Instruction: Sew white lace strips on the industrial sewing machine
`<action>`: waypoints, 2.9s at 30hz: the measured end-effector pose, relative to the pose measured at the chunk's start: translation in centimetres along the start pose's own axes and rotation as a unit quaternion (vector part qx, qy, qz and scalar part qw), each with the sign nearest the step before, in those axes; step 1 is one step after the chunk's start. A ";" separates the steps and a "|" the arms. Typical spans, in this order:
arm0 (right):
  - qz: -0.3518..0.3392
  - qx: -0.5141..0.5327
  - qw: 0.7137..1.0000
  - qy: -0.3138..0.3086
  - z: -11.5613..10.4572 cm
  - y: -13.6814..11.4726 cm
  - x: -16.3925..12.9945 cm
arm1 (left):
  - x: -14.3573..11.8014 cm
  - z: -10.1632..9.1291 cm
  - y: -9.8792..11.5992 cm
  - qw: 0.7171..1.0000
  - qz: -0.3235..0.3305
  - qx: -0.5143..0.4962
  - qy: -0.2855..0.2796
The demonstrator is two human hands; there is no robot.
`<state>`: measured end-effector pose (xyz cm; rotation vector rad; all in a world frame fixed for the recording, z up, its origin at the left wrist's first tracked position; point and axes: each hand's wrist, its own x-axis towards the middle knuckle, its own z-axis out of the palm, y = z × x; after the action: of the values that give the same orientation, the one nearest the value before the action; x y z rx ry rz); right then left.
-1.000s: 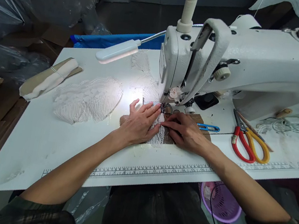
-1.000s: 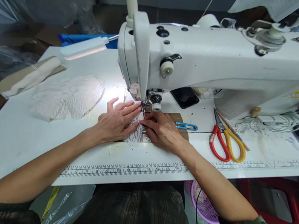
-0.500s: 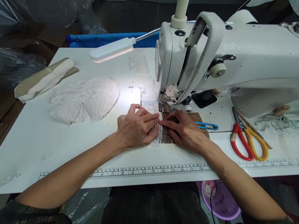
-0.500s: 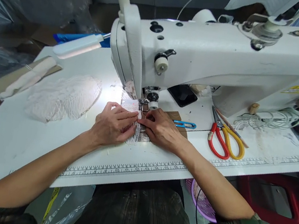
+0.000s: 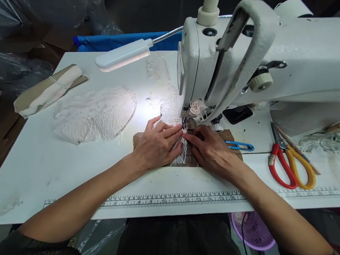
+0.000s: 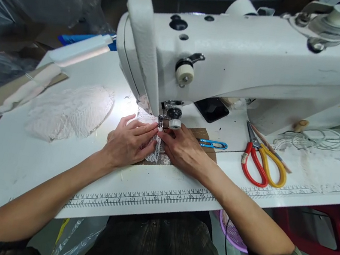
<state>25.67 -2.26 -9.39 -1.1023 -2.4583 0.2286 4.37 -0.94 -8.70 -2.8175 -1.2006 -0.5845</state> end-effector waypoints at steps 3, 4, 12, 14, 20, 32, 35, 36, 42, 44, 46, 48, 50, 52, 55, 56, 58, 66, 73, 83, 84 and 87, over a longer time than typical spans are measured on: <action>-0.002 -0.014 1.000 -0.003 0.0 -0.1 0.3 | 0.2 0.1 0.0 1.000 -0.012 0.006 -0.002; -0.001 -0.021 1.000 -0.003 0.0 -0.1 0.4 | 0.3 0.1 -0.1 1.000 -0.016 0.009 -0.005; 0.011 -0.025 0.999 0.032 0.7 0.3 0.1 | 0.4 0.7 0.0 1.000 -0.022 -0.001 0.016; 0.017 -0.008 0.999 0.038 0.8 0.4 -0.1 | 0.5 0.6 0.0 1.000 -0.015 0.001 0.024; 0.033 0.002 0.999 0.018 0.7 0.2 -0.1 | 2.4 -0.4 -3.7 0.999 -0.018 0.028 0.022; 0.055 0.132 0.989 0.026 -2.6 1.3 -1.6 | 0.5 -2.2 -2.8 0.986 0.110 -0.108 -0.062; 0.048 0.148 0.987 0.027 -2.2 1.2 -1.7 | -0.2 -2.1 -2.1 0.981 0.102 -0.147 -0.078; 0.045 0.154 0.987 0.024 -2.1 1.2 -1.7 | -0.3 -2.0 -2.0 0.981 0.092 -0.154 -0.073; 0.009 0.183 0.982 -0.044 -2.1 0.4 -1.1 | -0.4 -1.6 -2.0 0.978 0.040 -0.196 -0.060; 0.006 0.181 0.982 -0.054 -2.0 -0.1 -0.6 | -0.4 -1.6 -1.8 0.977 0.034 -0.203 -0.052; 0.010 0.175 0.983 -0.055 -1.8 -0.5 0.0 | -0.5 -1.7 -1.7 0.979 0.034 -0.201 -0.024; 0.019 0.165 0.985 -0.050 -1.5 -0.7 0.5 | -0.5 -1.6 -1.6 0.979 0.048 -0.197 0.016; 0.023 0.168 0.985 -0.032 -1.2 -0.8 0.7 | -0.5 -1.4 -1.6 0.977 0.072 -0.197 0.045; 0.023 0.184 0.983 0.001 -0.8 -0.5 0.8 | -0.5 -1.3 -1.7 0.973 0.088 -0.207 0.049; 0.046 0.181 0.981 0.058 -0.5 -0.3 0.5 | -0.3 -1.4 -1.9 0.968 0.076 -0.229 0.063; 0.051 0.172 0.982 0.064 -0.4 -0.3 0.4 | -0.3 -1.6 -1.9 0.968 0.066 -0.232 0.075; 0.034 0.152 0.986 0.052 -0.2 -0.5 0.0 | -0.2 -1.9 -2.0 0.968 0.043 -0.227 0.095; -0.055 0.103 0.993 -0.010 -0.3 -0.8 -0.8 | -0.8 -0.6 -2.0 0.980 0.141 -0.138 0.036; -0.030 0.125 0.991 0.026 -0.5 0.0 -0.9 | -1.0 -0.6 -1.9 0.978 0.149 -0.126 0.076; -0.022 0.057 0.998 0.000 -0.2 -0.7 -0.7 | -0.6 -0.9 -1.1 0.973 0.086 -0.178 0.119; -0.027 0.064 0.998 -0.004 -0.3 -0.7 -0.8 | -0.6 -0.8 -1.1 0.973 0.101 -0.175 0.112; -0.039 0.078 0.996 -0.017 -0.6 -0.9 -1.0 | -0.5 -0.5 -1.3 0.973 0.145 -0.155 0.090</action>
<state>25.96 -3.62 -8.93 -0.9417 -2.4603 0.4106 2.98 -0.45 -8.55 -3.0205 -0.6995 -1.0554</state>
